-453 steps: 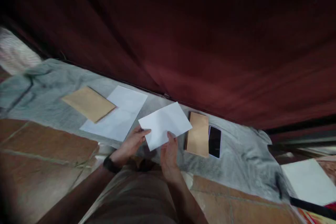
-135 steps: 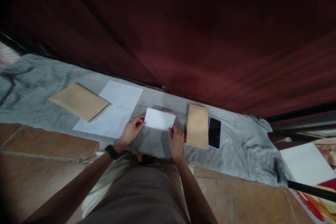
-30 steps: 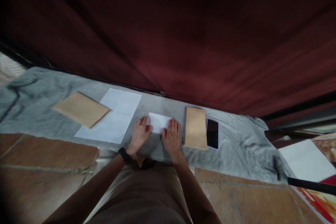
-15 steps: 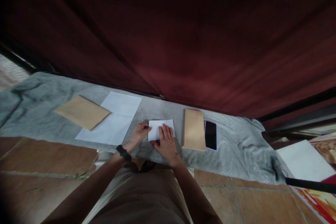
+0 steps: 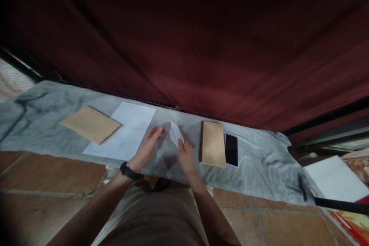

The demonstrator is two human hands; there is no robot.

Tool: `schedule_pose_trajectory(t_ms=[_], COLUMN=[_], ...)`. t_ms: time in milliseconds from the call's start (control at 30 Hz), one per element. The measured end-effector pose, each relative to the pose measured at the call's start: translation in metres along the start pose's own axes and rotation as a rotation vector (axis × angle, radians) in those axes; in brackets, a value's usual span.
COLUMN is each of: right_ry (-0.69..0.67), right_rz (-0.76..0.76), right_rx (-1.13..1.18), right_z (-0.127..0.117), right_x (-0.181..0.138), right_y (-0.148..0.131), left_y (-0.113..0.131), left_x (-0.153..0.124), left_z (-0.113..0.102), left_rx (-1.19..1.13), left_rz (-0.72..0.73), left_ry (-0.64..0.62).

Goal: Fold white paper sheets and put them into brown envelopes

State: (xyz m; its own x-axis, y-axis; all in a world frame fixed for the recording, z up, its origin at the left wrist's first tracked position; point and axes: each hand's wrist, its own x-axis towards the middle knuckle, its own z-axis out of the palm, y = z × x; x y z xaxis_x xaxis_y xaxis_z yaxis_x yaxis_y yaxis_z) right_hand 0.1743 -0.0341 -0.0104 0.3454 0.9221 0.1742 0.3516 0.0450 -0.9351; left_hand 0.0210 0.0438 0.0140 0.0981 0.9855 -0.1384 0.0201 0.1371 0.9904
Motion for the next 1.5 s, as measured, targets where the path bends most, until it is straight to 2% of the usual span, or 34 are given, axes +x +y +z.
schedule_pose_trajectory(t_ms=[67, 167, 233, 333, 433, 500, 567, 633, 767, 933, 1100, 1233, 1300, 1367, 1500], right_ry=[0.092, 0.156, 0.157, 0.166, 0.225, 0.258, 0.252, 0.213, 0.086, -0.098, -0.159, -0.162, -0.184, -0.220, -0.251], right_rz=[0.138, 0.252, 0.315, 0.403, 0.451, 0.464, 0.431, 0.318, 0.007, -0.180, -0.240, -0.265, -0.284, -0.300, -0.287], right_rx=[0.319, 0.587, 0.624, 0.580, 0.514, 0.473, 0.363, 0.149, -0.266, -0.514, -0.758, -0.843, -0.867, -0.891, -0.938], right_z=[0.005, 0.015, 0.019, 0.019, 0.010, 0.002, -0.004, -0.009, -0.007, 0.018, 0.037, 0.039, 0.039, 0.040, 0.038], right_x=[0.007, 0.010, 0.006, -0.003, -0.009, -0.012, -0.015, -0.018, -0.020, -0.011, -0.014, -0.020, -0.022, -0.024, -0.027], right_y=[-0.004, 0.000, 0.009, 0.026, 0.042, 0.050, 0.054, 0.053, 0.040, 0.027, 0.030, 0.035, 0.039, 0.043, 0.046], left_y=[-0.003, -0.018, -0.028, -0.036, -0.034, -0.029, -0.024, -0.021, -0.023, -0.032, -0.040, -0.047, -0.052, -0.059, -0.067], left_x=[0.002, 0.001, 0.000, 0.005, 0.022, 0.037, 0.051, 0.061, 0.068, 0.061, 0.048, 0.019, 0.000, -0.018, -0.035], left_z=[-0.004, -0.010, -0.013, -0.019, -0.027, -0.032, -0.033, -0.032, -0.024, -0.019, -0.020, -0.006, 0.006, 0.018, 0.026], left_rx=[0.031, 0.054, 0.067, 0.213, 0.456, 0.574, 0.624, 0.634, 0.646, 0.674, 0.710, 0.802, 0.850, 0.920, 1.059], left_rz=[-0.007, -0.090, -0.103, -0.006, 0.117, 0.157, 0.178, 0.198, 0.219, 0.256, 0.275, 0.444, 0.523, 0.569, 0.562], left_ry=[0.066, 0.014, -0.058, -0.113, -0.178, -0.277, -0.370, -0.410, -0.370, -0.301, -0.206, -0.050, -0.100, -0.219, -0.265])
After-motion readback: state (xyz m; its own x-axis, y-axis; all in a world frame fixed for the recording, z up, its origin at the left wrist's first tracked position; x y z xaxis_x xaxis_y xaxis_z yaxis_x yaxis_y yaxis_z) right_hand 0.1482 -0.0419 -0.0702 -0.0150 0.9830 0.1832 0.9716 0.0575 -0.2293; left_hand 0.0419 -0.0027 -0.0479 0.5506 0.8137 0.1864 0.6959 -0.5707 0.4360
